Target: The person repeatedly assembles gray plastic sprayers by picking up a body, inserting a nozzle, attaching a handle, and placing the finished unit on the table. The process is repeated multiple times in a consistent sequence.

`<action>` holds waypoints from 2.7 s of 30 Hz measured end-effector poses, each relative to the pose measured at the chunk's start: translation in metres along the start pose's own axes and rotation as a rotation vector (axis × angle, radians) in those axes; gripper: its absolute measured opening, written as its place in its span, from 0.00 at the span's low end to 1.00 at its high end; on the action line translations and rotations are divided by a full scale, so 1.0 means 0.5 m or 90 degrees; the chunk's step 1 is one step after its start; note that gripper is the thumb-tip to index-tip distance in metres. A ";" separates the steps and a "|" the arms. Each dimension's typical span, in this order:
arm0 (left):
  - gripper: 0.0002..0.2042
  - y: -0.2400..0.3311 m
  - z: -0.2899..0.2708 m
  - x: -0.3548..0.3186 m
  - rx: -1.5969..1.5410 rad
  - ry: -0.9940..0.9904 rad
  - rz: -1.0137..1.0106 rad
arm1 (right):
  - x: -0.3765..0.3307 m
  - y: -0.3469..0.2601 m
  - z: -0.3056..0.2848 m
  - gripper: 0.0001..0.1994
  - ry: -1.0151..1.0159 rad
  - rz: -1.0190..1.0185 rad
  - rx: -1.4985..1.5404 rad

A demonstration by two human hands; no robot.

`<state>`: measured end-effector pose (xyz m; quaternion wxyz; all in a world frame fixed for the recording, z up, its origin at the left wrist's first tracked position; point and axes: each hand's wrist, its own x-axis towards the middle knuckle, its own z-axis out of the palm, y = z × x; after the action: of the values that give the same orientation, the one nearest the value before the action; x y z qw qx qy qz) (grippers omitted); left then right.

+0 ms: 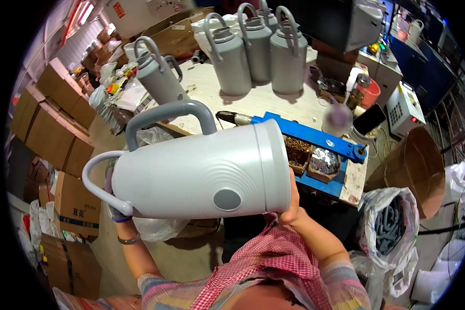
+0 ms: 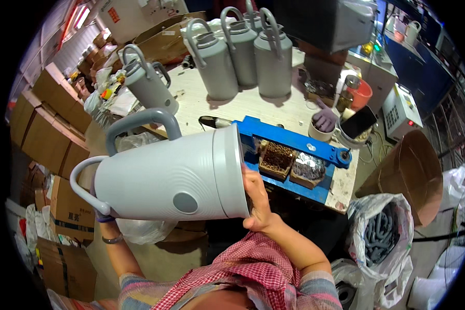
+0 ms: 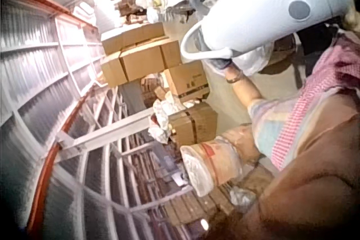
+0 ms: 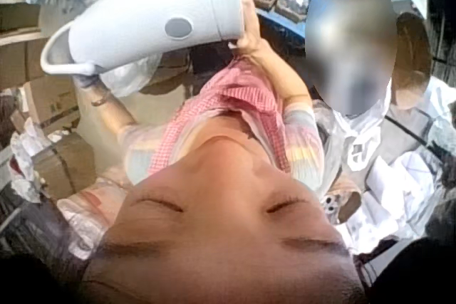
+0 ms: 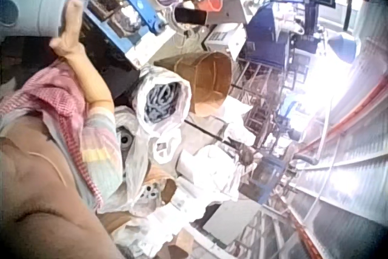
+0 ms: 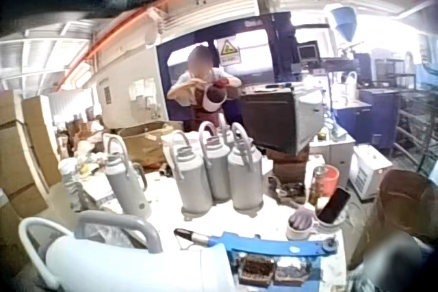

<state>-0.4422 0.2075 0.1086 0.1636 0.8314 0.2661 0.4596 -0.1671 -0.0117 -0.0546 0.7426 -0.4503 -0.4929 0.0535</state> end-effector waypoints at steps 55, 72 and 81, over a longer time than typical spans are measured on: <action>0.62 -0.711 0.602 0.331 -0.260 0.271 -0.249 | 0.779 0.012 -0.168 0.20 -0.057 0.225 0.408; 0.15 0.036 0.404 -0.054 -0.506 -0.425 -0.057 | 0.086 -0.333 -0.324 0.41 0.242 0.140 -0.336; 0.25 0.078 0.932 -0.128 -0.005 -0.626 0.248 | -0.344 -0.507 -0.523 0.26 0.835 0.156 -0.307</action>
<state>-0.0620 0.1252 -0.1586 0.1838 0.9822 -0.0028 0.0384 -0.1432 -0.4121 -0.0177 0.7543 -0.5938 0.1122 -0.2565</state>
